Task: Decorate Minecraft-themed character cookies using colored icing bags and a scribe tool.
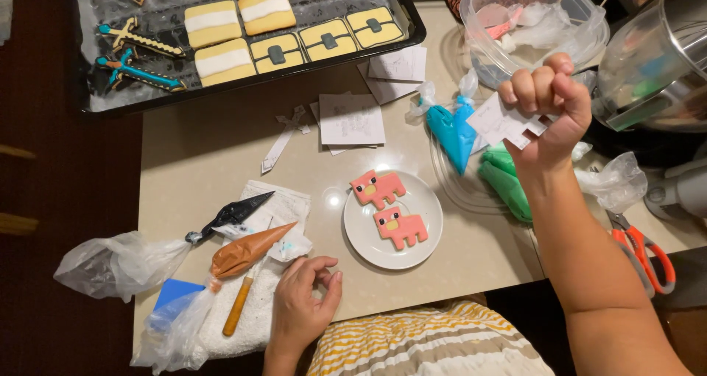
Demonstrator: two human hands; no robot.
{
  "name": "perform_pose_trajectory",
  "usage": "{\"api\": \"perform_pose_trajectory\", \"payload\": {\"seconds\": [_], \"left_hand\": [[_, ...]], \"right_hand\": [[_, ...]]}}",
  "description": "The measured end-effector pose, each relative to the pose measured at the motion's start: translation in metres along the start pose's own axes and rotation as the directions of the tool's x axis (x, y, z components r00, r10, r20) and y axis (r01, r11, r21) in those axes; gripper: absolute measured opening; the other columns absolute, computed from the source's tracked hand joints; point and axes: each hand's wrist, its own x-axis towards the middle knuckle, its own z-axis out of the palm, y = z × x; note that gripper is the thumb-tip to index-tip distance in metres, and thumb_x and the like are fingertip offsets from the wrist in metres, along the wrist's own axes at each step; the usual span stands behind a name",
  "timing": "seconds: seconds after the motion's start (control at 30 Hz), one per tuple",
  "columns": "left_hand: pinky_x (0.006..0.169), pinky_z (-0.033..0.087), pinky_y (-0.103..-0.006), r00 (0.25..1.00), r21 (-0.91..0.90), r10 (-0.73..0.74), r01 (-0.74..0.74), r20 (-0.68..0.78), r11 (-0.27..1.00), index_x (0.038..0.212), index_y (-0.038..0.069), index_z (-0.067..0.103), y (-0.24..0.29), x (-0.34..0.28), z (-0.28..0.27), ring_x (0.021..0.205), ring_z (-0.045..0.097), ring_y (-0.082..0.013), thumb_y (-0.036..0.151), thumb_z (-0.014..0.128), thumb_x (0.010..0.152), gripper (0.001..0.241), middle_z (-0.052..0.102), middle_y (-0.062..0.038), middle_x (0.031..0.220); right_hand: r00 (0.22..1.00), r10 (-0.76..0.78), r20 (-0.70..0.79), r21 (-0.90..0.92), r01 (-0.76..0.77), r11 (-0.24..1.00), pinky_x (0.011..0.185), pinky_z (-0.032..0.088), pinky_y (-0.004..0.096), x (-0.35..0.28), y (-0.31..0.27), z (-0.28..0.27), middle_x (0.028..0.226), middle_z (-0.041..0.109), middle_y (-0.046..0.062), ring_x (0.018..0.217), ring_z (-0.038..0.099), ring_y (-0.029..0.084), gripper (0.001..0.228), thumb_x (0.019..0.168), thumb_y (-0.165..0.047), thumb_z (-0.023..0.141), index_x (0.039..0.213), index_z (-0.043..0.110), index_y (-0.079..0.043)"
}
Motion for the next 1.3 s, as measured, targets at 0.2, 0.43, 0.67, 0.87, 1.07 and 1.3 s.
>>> {"api": "perform_pose_trajectory", "payload": {"seconds": [0.2, 0.43, 0.67, 0.87, 1.07, 1.3], "left_hand": [[0.065, 0.053, -0.0303, 0.999, -0.095, 0.003, -0.008, -0.052, 0.995, 0.101, 0.006, 0.066, -0.004, -0.005, 0.004, 0.067, 0.067, -0.0167, 0.005, 0.074, 0.083, 0.019, 0.065, -0.004, 0.076], [0.076, 0.053, -0.0232, 0.937, -0.606, -0.109, 0.300, 0.332, 0.737, 0.120, 0.002, 0.069, 0.051, 0.042, 0.028, 0.081, 0.062, -0.0062, 0.009, 0.074, 0.091, 0.030, 0.068, -0.001, 0.089], [0.079, 0.057, -0.0243, 0.929, -0.729, -0.060, 0.326, 0.366, 0.602, 0.097, -0.002, 0.070, 0.055, 0.048, 0.073, 0.082, 0.069, -0.0068, 0.014, 0.072, 0.099, 0.017, 0.075, -0.004, 0.088], [0.071, 0.055, -0.0222, 0.928, -0.672, -0.118, 0.340, 0.353, 0.658, 0.094, -0.001, 0.071, 0.058, 0.050, 0.067, 0.075, 0.065, -0.0041, 0.016, 0.072, 0.097, 0.017, 0.074, -0.004, 0.084], [0.065, 0.050, -0.0206, 0.939, -0.623, -0.112, 0.301, 0.325, 0.722, 0.093, 0.000, 0.072, 0.059, 0.049, 0.066, 0.071, 0.061, -0.0017, 0.015, 0.073, 0.097, 0.016, 0.074, -0.001, 0.082], [0.071, 0.053, -0.0302, 0.994, -0.289, 0.110, -0.100, 0.018, 0.952, 0.107, 0.004, 0.070, 0.067, 0.043, 0.025, 0.080, 0.069, -0.0163, 0.010, 0.077, 0.090, 0.020, 0.072, -0.006, 0.091]], "right_hand": [[0.998, -0.054, 0.029, 0.031, 0.053, 0.998, 0.075, 0.037, 0.024, -0.029, 0.009, 0.037, 0.066, 0.033, -0.006, 0.065, 0.036, 0.008, 0.015, 0.111, -0.017, 0.062, 0.102, 0.051, -0.018], [0.996, -0.080, -0.024, 0.097, 0.082, 0.992, 0.084, 0.042, 0.025, -0.100, 0.046, 0.099, 0.068, 0.035, -0.008, 0.075, 0.046, 0.006, 0.022, 0.115, -0.026, 0.063, 0.100, 0.050, -0.017], [0.989, -0.132, 0.061, -0.097, 0.138, 0.986, 0.095, 0.046, 0.033, -0.137, 0.051, 0.120, 0.073, 0.052, -0.007, 0.082, 0.056, 0.010, 0.020, 0.116, -0.023, 0.066, 0.103, 0.052, -0.019], [0.992, -0.128, -0.007, -0.498, 0.107, 0.861, 0.110, 0.046, 0.042, -0.157, 0.031, 0.080, 0.127, 0.061, 0.008, 0.120, 0.062, 0.021, 0.046, 0.092, -0.031, 0.074, 0.126, 0.051, -0.010], [0.984, 0.015, -0.180, -0.581, -0.119, 0.805, 0.080, 0.059, 0.036, -0.173, 0.026, 0.049, 0.108, 0.063, 0.010, 0.094, 0.066, 0.020, 0.034, 0.100, 0.002, 0.070, 0.130, 0.053, -0.001], [0.990, -0.004, -0.139, -0.845, -0.117, 0.523, 0.074, 0.058, 0.029, -0.074, 0.018, 0.023, 0.096, 0.069, 0.008, 0.081, 0.067, 0.013, 0.010, 0.103, 0.002, 0.066, 0.113, 0.066, 0.004]]}}
